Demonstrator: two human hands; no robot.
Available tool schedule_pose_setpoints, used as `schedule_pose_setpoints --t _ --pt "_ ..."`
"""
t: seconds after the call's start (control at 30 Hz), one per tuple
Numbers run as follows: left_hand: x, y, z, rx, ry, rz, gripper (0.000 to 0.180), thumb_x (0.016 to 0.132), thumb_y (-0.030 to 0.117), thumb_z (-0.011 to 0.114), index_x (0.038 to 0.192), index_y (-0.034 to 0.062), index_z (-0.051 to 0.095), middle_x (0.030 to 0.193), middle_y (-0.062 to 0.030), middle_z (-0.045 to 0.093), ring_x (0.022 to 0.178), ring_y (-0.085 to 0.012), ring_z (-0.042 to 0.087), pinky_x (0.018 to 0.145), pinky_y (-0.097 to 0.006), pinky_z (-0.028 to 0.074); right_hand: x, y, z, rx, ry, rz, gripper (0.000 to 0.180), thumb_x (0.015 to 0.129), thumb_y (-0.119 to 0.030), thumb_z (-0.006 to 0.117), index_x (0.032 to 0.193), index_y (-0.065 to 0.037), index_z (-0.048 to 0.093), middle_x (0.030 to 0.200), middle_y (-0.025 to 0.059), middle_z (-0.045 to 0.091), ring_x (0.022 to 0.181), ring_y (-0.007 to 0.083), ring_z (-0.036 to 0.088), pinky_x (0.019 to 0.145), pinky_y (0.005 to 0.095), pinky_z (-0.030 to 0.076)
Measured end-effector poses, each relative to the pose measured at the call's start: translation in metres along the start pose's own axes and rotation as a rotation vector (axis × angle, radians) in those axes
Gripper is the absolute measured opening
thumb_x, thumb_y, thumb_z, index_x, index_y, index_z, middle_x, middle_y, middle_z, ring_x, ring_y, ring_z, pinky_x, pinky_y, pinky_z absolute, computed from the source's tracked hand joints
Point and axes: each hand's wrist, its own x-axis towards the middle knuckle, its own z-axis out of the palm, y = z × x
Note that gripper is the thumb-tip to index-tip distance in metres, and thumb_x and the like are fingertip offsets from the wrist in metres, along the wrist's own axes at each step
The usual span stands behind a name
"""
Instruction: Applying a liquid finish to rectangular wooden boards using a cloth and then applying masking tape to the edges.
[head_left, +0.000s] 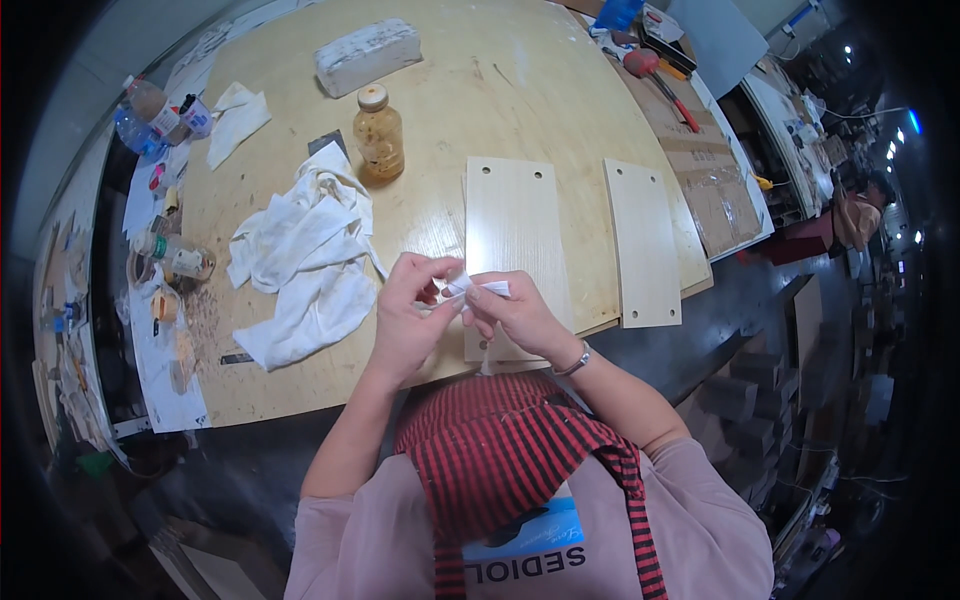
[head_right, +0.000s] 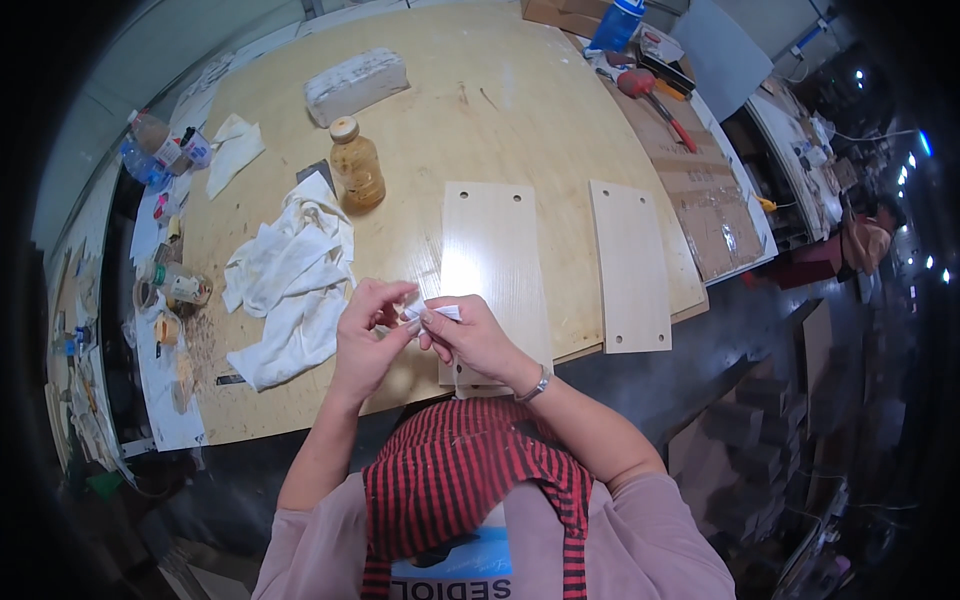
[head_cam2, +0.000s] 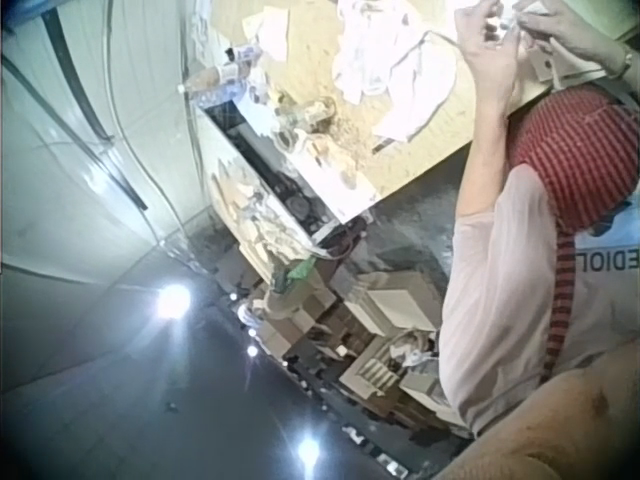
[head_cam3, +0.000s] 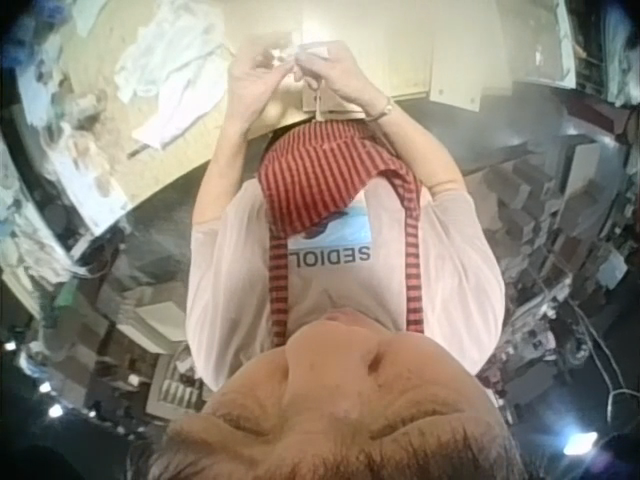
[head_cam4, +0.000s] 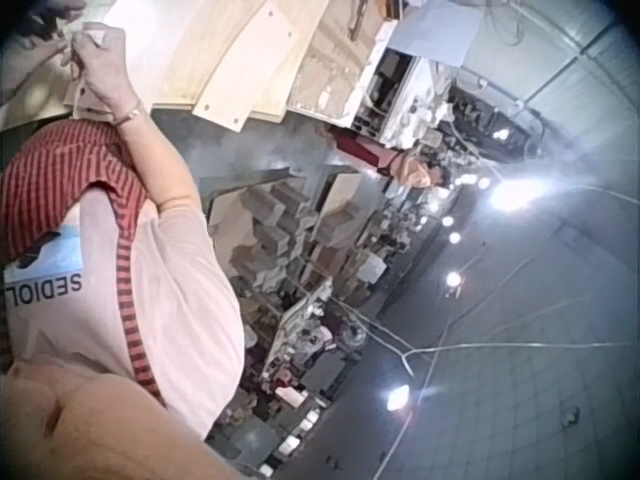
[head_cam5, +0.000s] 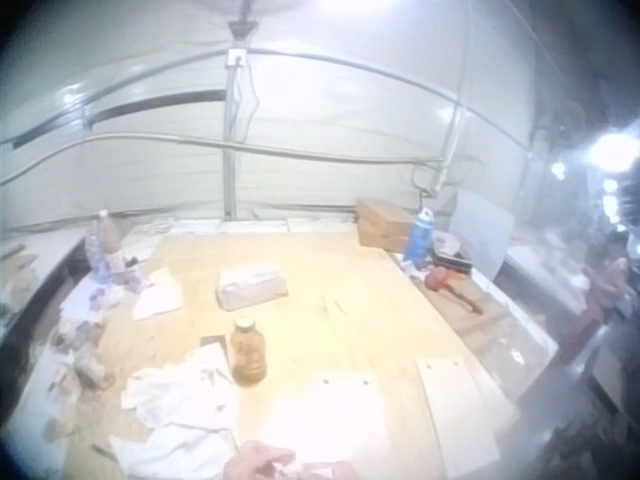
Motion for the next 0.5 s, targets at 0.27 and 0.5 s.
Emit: schedule_pose_setpoints --t 0.27,0.5 --pt "-0.005 -0.012 -0.007 -0.198 -0.017 -0.077 0.014 0.078 -0.003 0.068 0.092 -0.0002 0.069 0.086 -0.0038 0.059 0.076 -0.0112 0.055 0.071 -0.023 0.046 -0.002 -0.007 -0.002 0.087 -0.035 0.086 0.026 0.096 -0.02 0.054 0.104 0.003 0.064 0.073 0.0041 0.064 0.053 0.0071 0.054 0.049 0.0203 0.044" --pt "-0.019 -0.003 -0.008 -0.017 -0.139 0.185 0.006 0.082 0.002 0.066 0.086 0.0 0.068 0.1 -0.0053 0.057 0.076 -0.0078 0.052 0.065 -0.021 0.042 -0.007 -0.01 -0.011 0.124 0.04 0.08 0.016 0.086 -0.002 0.061 0.099 0.004 0.068 0.079 0.0081 0.066 0.06 0.0114 0.06 0.056 0.0237 0.049"
